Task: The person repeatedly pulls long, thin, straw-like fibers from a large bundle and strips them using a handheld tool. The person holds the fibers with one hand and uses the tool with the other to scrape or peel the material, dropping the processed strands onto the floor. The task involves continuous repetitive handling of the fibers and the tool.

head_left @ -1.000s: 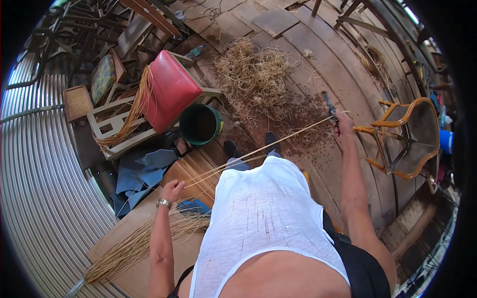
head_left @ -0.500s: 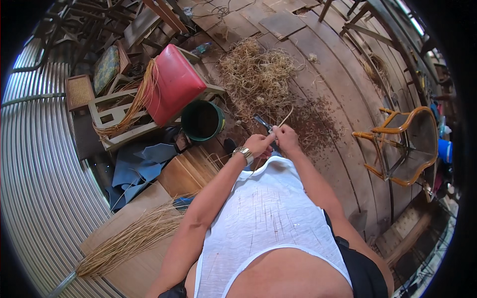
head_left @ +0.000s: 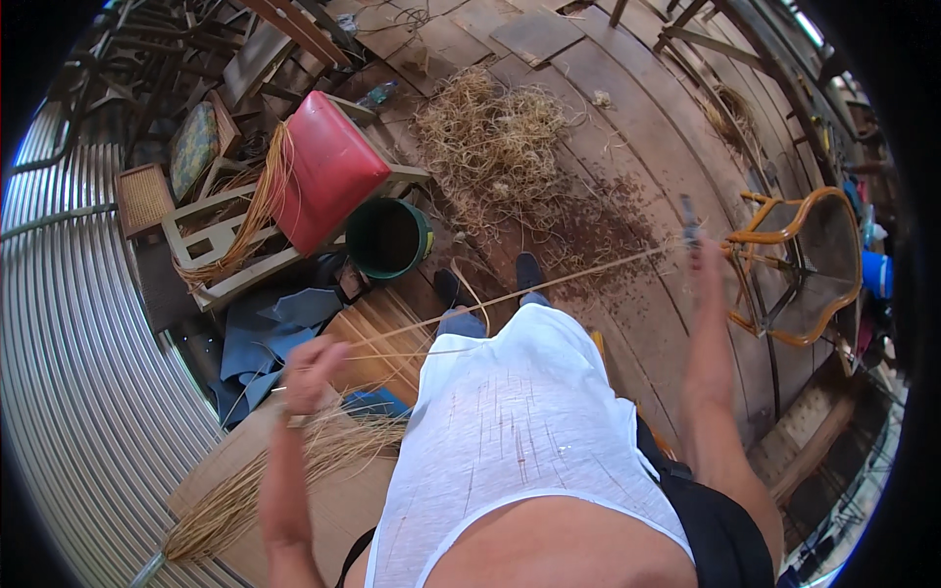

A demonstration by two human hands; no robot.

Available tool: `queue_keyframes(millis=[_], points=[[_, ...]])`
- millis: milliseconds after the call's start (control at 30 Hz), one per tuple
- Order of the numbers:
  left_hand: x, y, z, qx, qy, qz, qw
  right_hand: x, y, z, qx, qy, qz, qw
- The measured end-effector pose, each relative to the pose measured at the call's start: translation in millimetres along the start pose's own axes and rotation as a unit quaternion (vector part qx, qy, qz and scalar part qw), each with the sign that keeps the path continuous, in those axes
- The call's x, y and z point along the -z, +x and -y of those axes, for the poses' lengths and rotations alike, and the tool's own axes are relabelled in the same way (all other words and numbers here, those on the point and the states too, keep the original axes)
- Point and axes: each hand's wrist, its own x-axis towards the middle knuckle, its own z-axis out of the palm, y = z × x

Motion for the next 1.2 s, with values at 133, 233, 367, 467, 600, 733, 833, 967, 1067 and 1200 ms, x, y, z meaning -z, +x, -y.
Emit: queue_keyframes(millis=[133,233,367,467,600,733,833,967,1067,1200], points=[[163.0,-57.3,122.1,0.158,0.186,-0.102,0.964,92.4,36.1,61.4,0.081,0.002,-0.094,0.992],[230.1,-133.6,250.9,0.275,0.383,-0.231,0.851,109.5,23.2,97.1,0.115,-0.024,-0.146,0.982],[187.7,-143.1,310.8,0.385,0.36,-0.1,0.844,79.7,-22.3,110.1,0.163,-0.011,-0.028,0.986],[74.6,-55.7,270.8,0.31,0.458,0.008,0.833,-0.2,-75.2,97.1,0.18,-0.081,0.086,0.976],[-86.3,63.0,103.7,0.133,0.432,0.13,0.882,-136.2,-176.9,54.4,0.191,-0.145,0.252,0.938],[-163.0,109.6,-9.6,-0.057,0.165,0.204,0.963,-217.4,-267.7,24.6,0.274,-0.197,0.425,0.84],[-158.8,102.9,-44.9,-0.018,0.079,0.144,0.986,-227.4,-303.7,23.8,0.23,-0.174,0.512,0.809],[-109.9,87.2,-16.2,-0.004,0.032,0.228,0.973,-217.8,-286.1,26.4,0.433,-0.237,0.451,0.744],[-64.7,64.5,45.8,0.042,-0.02,0.281,0.959,-198.3,-274.0,35.1,0.474,-0.215,0.396,0.756],[-1.7,34.6,162.9,0.214,0.438,0.256,0.835,-173.1,-269.1,42.3,0.514,-0.272,0.354,0.732]])
